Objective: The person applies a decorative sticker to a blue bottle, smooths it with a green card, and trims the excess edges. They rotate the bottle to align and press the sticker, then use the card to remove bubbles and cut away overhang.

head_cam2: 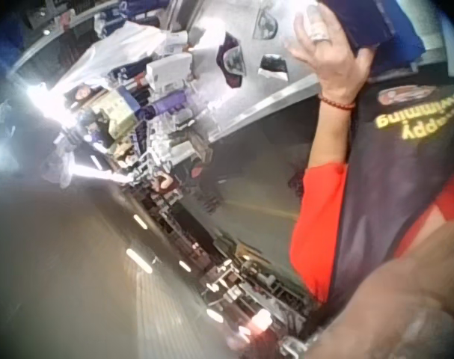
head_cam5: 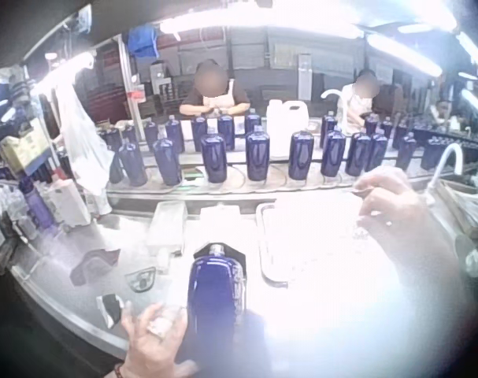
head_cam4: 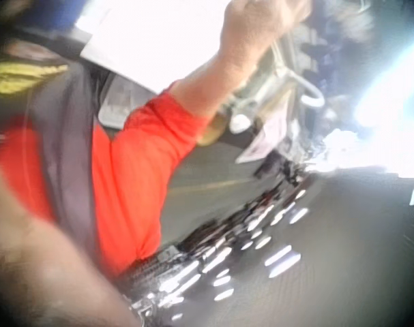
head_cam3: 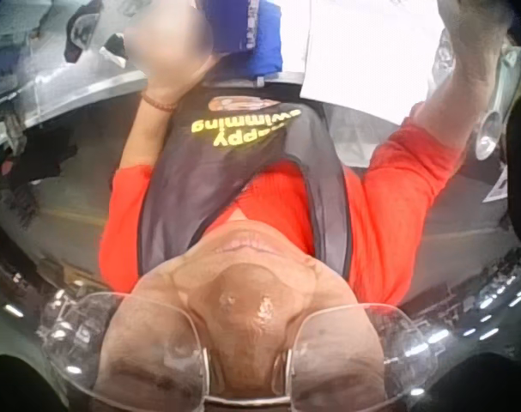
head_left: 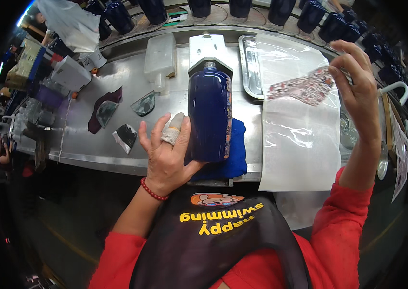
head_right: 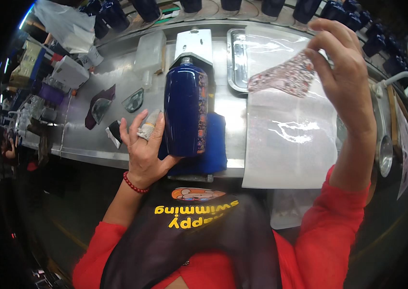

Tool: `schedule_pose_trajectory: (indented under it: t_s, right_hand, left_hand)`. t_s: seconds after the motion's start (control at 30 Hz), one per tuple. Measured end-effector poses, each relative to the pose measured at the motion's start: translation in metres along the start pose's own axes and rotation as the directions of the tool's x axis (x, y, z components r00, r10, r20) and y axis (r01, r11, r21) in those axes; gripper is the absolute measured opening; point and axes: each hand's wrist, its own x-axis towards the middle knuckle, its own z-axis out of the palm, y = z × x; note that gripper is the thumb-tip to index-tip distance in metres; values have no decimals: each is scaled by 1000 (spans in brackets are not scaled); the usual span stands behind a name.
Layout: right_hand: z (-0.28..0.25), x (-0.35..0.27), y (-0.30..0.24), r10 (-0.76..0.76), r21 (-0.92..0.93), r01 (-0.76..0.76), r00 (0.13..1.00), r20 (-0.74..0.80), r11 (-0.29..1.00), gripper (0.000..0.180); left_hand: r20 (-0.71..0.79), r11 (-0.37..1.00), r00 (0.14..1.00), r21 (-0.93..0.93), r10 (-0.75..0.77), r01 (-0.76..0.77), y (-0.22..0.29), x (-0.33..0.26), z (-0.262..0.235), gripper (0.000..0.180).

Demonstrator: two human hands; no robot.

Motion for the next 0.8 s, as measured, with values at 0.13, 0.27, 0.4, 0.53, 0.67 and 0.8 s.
schedule_pose_trajectory:
  t_s: [0.13, 0.27, 0.4, 0.53, 0.67, 0.8]
  right_hand:
    - [-4, 19, -39, -51, 159, 52, 999, -11, 986, 6]
    - [-13, 29, -69, -146, 136, 148, 989, -24, 980, 8]
    - [-21, 33, -90, -142, 196, 146, 989, -33, 970, 11]
    - [-28, 33, -105, -187, 178, 194, 981, -58, 965, 12]
    - [-34, 31, -114, -218, 180, 229, 973, -82, 957, 13]
    - [-41, 26, -118, -199, 208, 214, 976, -90, 954, 12]
  left_hand:
    - [-53, 997, 996, -6, 77, -77, 3, 11, -8, 86]
    - [-28, 993, 994, 58, 107, -105, 4, 16, -14, 86]
    - [22, 993, 994, -40, 109, -108, 6, 20, -26, 81]
    - [-75, 887, 988, -434, 136, -155, 3, 53, -43, 77]
    - [-229, 737, 948, -598, 220, -315, 7, 105, -36, 54]
    - [-20, 677, 966, -710, 258, -196, 10, 117, -36, 35]
